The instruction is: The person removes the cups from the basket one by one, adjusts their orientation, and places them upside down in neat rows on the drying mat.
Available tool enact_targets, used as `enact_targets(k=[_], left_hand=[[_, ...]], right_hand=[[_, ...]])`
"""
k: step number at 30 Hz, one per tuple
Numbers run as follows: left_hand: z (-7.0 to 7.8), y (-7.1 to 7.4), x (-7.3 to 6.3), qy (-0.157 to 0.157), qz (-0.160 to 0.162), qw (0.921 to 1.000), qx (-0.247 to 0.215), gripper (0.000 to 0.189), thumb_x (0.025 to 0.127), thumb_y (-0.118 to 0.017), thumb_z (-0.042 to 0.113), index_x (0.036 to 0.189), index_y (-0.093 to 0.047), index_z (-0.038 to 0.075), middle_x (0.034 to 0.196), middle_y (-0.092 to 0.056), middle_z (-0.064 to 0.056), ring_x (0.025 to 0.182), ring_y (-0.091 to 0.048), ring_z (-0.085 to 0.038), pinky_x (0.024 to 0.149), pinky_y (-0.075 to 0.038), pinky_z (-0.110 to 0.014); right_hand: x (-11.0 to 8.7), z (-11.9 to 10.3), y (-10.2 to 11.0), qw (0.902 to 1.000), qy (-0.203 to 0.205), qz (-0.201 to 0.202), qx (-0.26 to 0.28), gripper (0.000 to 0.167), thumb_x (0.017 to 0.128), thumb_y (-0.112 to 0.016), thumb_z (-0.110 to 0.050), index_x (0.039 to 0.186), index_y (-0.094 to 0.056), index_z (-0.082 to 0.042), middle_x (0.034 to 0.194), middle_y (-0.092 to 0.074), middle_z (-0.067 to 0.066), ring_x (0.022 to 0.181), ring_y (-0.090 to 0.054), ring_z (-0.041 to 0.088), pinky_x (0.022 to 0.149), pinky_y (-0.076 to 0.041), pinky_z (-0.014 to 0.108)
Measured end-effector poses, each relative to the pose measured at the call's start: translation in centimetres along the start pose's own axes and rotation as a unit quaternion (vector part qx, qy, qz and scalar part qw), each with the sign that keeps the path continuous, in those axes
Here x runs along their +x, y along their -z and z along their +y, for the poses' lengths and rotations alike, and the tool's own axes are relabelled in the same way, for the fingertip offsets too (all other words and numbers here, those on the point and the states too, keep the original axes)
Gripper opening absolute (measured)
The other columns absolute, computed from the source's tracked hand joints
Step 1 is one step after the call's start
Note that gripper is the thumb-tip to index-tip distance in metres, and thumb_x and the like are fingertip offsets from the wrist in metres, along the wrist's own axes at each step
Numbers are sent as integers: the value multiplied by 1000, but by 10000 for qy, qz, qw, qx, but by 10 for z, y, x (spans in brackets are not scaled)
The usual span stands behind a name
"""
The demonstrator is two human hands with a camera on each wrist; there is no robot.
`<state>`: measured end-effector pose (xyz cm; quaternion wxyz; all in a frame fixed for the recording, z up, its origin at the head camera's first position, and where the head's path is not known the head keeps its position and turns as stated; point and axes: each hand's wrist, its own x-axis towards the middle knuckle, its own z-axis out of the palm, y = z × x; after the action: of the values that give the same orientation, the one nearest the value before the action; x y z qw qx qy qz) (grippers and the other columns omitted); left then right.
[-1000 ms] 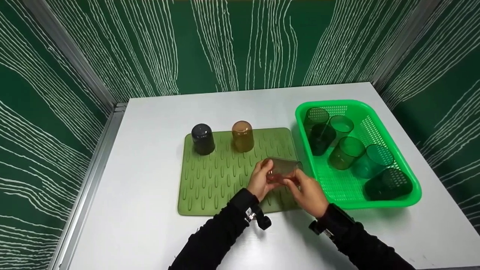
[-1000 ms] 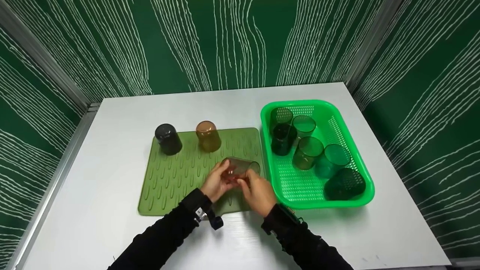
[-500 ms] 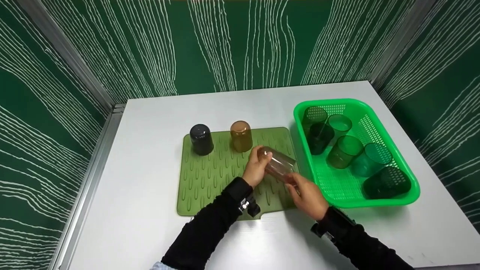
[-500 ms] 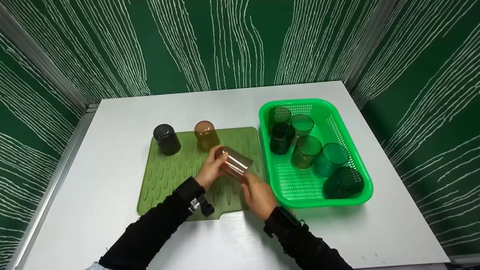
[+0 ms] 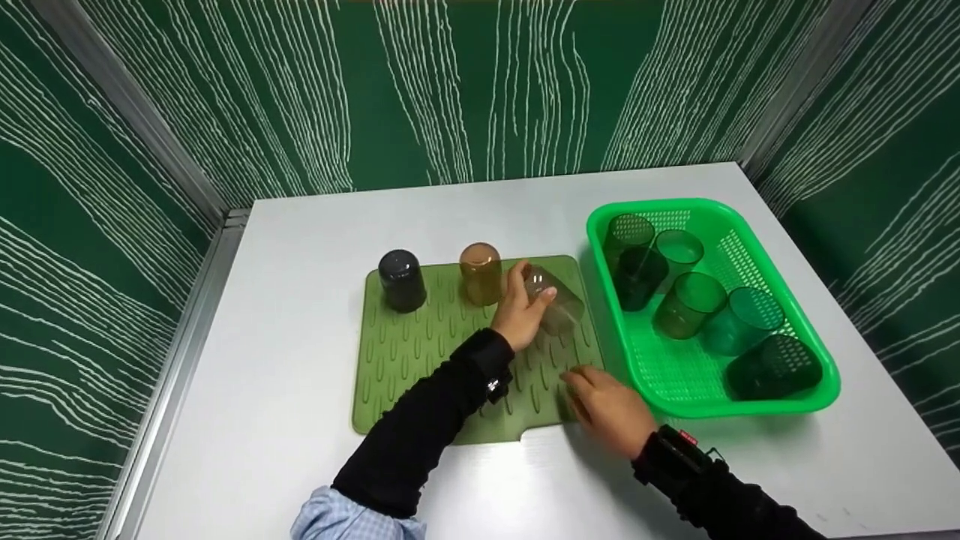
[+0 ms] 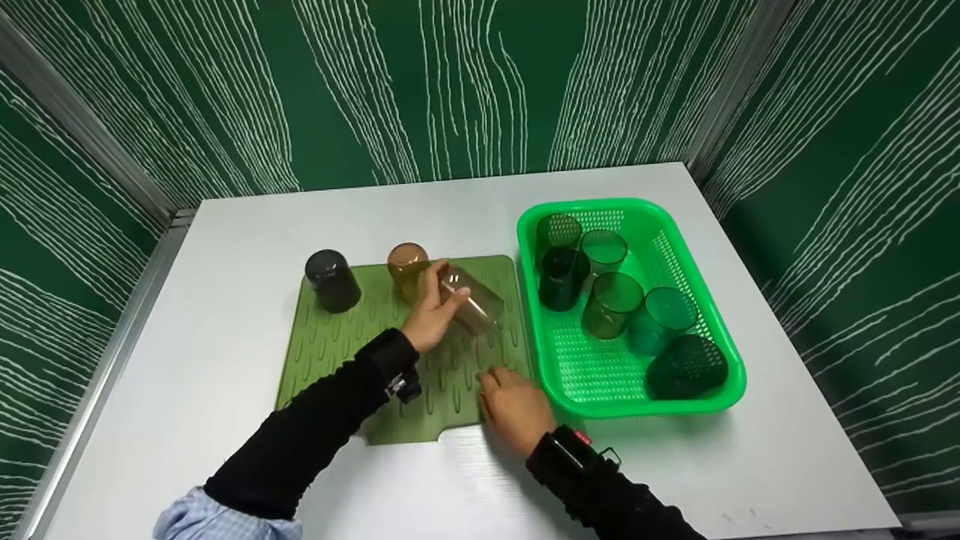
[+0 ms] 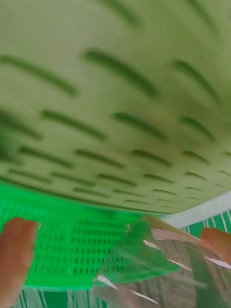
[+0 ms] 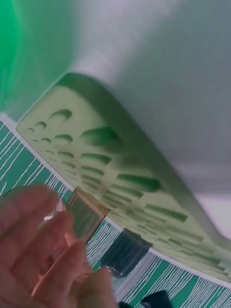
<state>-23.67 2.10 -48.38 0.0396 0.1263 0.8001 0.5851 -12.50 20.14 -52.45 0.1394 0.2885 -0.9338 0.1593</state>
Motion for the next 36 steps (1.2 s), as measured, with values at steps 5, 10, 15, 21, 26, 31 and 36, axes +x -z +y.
enact_targets(k=[5,10,15,21,26,31,36], left_hand=[[-1,-7,13,-428,267,9973,526,65,116,-55,19,165,-20,-5,172,-19,-31,162,-29,-46,128,-38,-53],[-8,-15,26,-704,666,9908,940,65,113,-61,18,162,-25,-5,169,-21,-30,158,-35,-45,121,-48,-50],[-14,-18,36,-976,920,9827,1280,60,109,-67,14,157,-33,-1,163,-22,-30,147,-49,-46,109,-56,-48],[-17,-22,43,-1087,859,9736,1813,58,106,-71,14,156,-43,5,158,-33,-27,139,-57,-45,106,-57,-48],[-23,-26,46,-1208,712,9640,2257,60,105,-73,14,159,-49,8,169,-36,-26,144,-56,-43,114,-54,-47],[-25,-27,49,-1143,740,9590,2485,49,108,-67,4,155,-54,7,167,-40,-26,138,-62,-41,106,-58,-43],[-21,-28,52,-987,627,9404,3192,44,110,-62,4,154,-59,11,165,-47,-19,136,-64,-37,104,-59,-39]], right_hand=[[-6,1,-2,9962,-145,-847,-114,30,90,-85,1,117,-74,5,117,-74,24,107,-73,42,89,-65,52],[-9,1,-2,9928,-185,-1168,-177,30,88,-86,0,116,-74,5,118,-72,24,108,-72,44,90,-63,56],[-8,1,-2,9923,-133,-1225,-122,29,89,-85,-1,115,-75,4,119,-72,23,108,-72,44,92,-63,56],[-8,1,0,9921,-60,-1255,-14,27,89,-84,-1,115,-75,4,118,-72,22,106,-72,43,90,-63,56],[-9,1,-1,9920,-71,-1261,22,27,90,-83,0,115,-75,4,119,-72,23,106,-72,44,89,-63,56],[-10,2,0,9918,-63,-1274,38,26,91,-83,0,115,-75,3,121,-72,23,107,-72,44,90,-63,57],[-8,3,1,9909,-167,-1336,81,26,92,-82,-1,116,-75,2,123,-72,24,110,-72,45,92,-62,59]])
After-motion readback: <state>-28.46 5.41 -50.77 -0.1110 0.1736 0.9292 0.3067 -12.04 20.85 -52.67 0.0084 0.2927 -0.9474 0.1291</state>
